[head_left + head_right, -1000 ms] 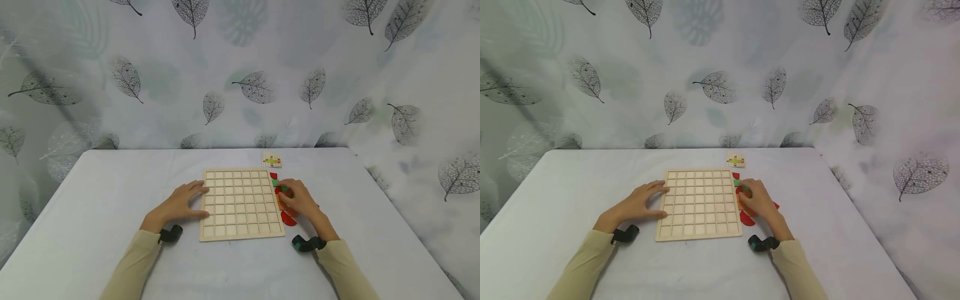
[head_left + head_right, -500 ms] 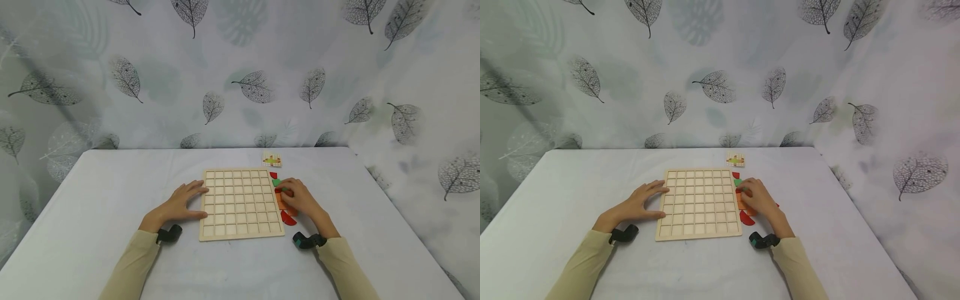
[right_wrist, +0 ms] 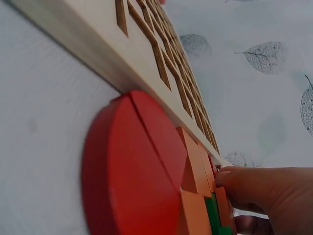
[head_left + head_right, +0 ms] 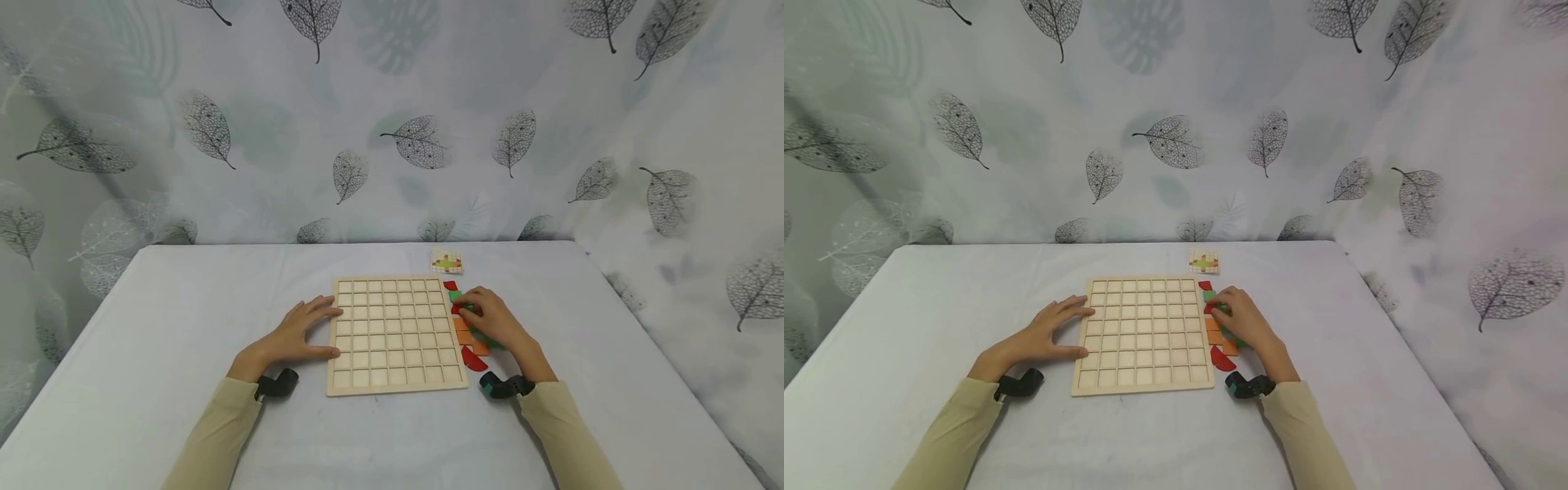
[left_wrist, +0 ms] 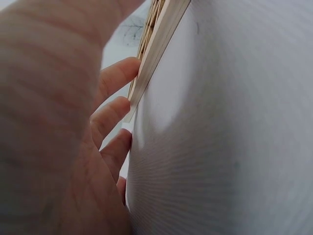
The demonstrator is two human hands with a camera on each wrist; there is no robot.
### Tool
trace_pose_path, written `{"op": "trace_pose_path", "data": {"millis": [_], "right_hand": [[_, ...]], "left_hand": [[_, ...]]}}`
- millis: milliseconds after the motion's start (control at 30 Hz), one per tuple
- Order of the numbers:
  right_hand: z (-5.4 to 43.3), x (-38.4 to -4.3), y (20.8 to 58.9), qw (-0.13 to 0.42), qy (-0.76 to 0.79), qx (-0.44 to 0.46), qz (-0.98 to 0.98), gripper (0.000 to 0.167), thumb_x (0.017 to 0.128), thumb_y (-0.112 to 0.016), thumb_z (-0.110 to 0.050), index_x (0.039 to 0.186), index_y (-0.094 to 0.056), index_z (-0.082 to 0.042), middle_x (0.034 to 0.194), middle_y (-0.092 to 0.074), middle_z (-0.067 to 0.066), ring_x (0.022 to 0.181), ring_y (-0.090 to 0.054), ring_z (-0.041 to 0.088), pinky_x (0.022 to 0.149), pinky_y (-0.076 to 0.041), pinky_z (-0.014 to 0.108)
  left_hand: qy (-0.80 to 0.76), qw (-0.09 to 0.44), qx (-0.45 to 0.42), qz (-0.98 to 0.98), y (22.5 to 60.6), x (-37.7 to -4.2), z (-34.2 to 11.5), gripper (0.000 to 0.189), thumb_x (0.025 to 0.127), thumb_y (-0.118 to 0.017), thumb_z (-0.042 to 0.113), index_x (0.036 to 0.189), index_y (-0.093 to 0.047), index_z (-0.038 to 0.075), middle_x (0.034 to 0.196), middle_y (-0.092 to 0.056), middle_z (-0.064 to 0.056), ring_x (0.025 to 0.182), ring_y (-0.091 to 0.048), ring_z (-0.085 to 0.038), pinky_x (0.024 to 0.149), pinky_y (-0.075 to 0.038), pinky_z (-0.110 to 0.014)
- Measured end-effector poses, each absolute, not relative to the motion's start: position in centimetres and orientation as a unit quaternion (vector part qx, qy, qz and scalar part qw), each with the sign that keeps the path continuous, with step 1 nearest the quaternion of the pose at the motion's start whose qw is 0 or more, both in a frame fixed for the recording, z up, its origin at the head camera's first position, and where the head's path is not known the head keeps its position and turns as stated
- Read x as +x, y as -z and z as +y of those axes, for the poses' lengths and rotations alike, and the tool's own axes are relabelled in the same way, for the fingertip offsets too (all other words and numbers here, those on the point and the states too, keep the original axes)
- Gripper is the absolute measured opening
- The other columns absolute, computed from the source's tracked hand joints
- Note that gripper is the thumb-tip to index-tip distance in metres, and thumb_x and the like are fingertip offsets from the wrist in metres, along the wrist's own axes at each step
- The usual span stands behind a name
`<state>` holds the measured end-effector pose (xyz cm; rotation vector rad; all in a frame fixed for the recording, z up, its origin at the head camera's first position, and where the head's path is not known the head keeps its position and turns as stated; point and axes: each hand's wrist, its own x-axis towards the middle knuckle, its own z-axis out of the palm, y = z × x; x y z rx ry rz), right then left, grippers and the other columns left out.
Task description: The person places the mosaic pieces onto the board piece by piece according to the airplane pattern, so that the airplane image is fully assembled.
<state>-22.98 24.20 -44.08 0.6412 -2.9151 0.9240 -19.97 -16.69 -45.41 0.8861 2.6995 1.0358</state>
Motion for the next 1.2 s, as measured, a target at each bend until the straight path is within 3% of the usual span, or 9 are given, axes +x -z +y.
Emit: {"op": "trace_pose_path", "data": {"millis": [300,767,1200], "right_hand": [[24.7,-23.0,44.1,0.03,-0.315,0.235,-0.919,0.022,0.087,-0.068,-0.009,0.109,-0.071,-0.003,0.112,-0.064,0.017,0.092,-0.05,0.027,0.076,-0.042,0.035],[24.7,-23.4,44.6,0.018,-0.318,0.181,-0.93,0.029,0.087,-0.074,-0.014,0.112,-0.071,0.0,0.098,-0.065,0.012,0.077,-0.047,0.02,0.067,-0.04,0.031],[23.7,-22.8,44.3,0.044,-0.35,0.175,-0.919,0.029,0.086,-0.076,-0.017,0.11,-0.072,-0.001,0.103,-0.064,0.013,0.084,-0.054,0.023,0.073,-0.048,0.035]], "left_hand": [[-0.335,0.059,0.294,0.893,45.3,-19.9,-16.7,0.07,0.08,-0.078,0.041,0.139,-0.051,0.012,0.156,-0.029,-0.016,0.145,-0.02,-0.04,0.118,-0.006,-0.059],[-0.328,0.05,0.289,0.898,45.6,-19.9,-16.7,0.071,0.08,-0.077,0.042,0.139,-0.051,0.012,0.156,-0.03,-0.016,0.146,-0.02,-0.04,0.118,-0.006,-0.059],[-0.333,0.043,0.291,0.896,45.7,-19.8,-16.8,0.072,0.08,-0.077,0.042,0.139,-0.052,0.011,0.156,-0.031,-0.016,0.146,-0.02,-0.04,0.118,-0.006,-0.058]]}}
